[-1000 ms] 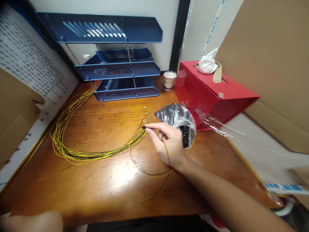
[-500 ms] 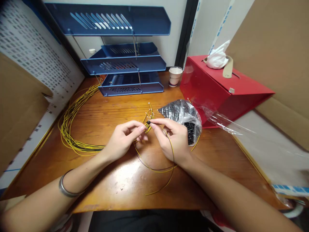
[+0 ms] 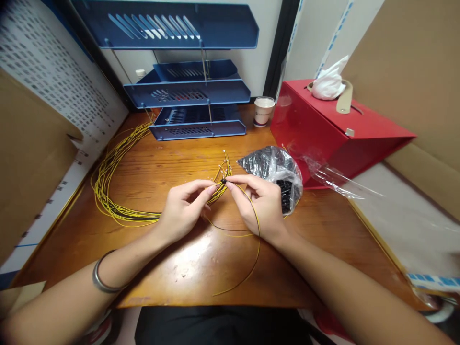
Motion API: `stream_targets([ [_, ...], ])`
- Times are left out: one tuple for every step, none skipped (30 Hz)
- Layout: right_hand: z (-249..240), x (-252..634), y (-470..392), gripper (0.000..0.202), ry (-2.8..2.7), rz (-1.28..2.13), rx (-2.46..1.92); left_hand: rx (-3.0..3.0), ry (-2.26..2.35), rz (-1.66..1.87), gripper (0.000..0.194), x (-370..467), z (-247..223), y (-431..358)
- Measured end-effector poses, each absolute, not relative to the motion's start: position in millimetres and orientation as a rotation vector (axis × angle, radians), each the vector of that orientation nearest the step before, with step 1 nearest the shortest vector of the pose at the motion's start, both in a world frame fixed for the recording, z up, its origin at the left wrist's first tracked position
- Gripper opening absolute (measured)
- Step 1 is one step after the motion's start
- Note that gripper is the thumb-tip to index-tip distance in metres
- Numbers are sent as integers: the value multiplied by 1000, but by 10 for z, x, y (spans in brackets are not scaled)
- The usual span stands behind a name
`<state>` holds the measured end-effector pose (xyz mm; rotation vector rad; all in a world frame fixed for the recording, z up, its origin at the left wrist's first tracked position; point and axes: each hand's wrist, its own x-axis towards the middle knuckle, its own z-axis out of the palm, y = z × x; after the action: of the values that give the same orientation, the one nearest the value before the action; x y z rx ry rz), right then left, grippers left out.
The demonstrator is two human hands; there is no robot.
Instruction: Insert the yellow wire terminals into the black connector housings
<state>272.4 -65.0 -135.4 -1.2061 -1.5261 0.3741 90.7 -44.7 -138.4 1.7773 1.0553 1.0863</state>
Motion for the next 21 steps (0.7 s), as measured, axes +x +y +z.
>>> stream_targets([
  [-1360, 2717, -652, 12, -1532, 375, -1195, 1832, 1061, 1107, 26, 900, -1382, -450],
  [-1367, 2709, -654, 12, -1544, 383, -1187, 1883, 1061, 1113, 25, 896, -1377, -453],
  [-1374, 2702, -656, 12, -1556, 393, -1182, 1928, 1059, 1103, 25, 893, -1371, -453],
  [-1377, 2698, -658, 12, -1568, 403, -1179, 1961, 1055, 1083, 25, 892, -1366, -453],
  [-1377, 2696, -660, 13, -1576, 411, -1180, 1976, 1050, 1063, 25, 892, -1362, -451],
  [-1373, 2699, -660, 13, -1578, 413, -1182, 1971, 1047, 1051, 25, 892, -1361, -450],
  [-1367, 2704, -659, 12, -1574, 407, -1184, 1949, 1049, 1048, 25, 893, -1362, -449],
  [-1359, 2710, -659, 12, -1563, 396, -1187, 1914, 1057, 1052, 25, 893, -1366, -449],
  [-1353, 2716, -658, 12, -1550, 381, -1188, 1874, 1067, 1059, 26, 893, -1372, -450],
  [-1349, 2720, -658, 11, -1538, 367, -1187, 1836, 1072, 1067, 26, 893, -1378, -452],
  [-1348, 2720, -660, 11, -1531, 359, -1184, 1806, 1071, 1070, 27, 893, -1382, -456],
  [-1352, 2717, -662, 11, -1535, 359, -1177, 1787, 1064, 1064, 27, 894, -1385, -460],
  [-1358, 2711, -664, 11, -1544, 365, -1170, 1776, 1054, 1054, 26, 895, -1385, -464],
  [-1365, 2705, -665, 11, -1558, 375, -1163, 1767, 1045, 1044, 26, 897, -1383, -467],
  [-1373, 2701, -664, 11, -1572, 384, -1158, 1755, 1041, 1036, 25, 901, -1379, -469],
  [-1379, 2699, -661, 11, -1576, 389, -1158, 1733, 1038, 1035, 25, 904, -1374, -468],
  [-1384, 2702, -656, 11, -1568, 388, -1164, 1699, 1032, 1038, 24, 907, -1368, -465],
  [-1386, 2708, -651, 11, -1548, 381, -1174, 1652, 1021, 1044, 24, 910, -1361, -460],
  [-1388, 2716, -645, 11, -1522, 373, -1184, 1598, 1004, 1043, 24, 912, -1354, -455],
  [-1388, 2723, -642, 11, -1497, 367, -1193, 1541, 984, 1033, 25, 914, -1346, -448],
  [-1389, 2727, -642, 11, -1483, 366, -1195, 1486, 965, 1018, 26, 915, -1338, -443],
])
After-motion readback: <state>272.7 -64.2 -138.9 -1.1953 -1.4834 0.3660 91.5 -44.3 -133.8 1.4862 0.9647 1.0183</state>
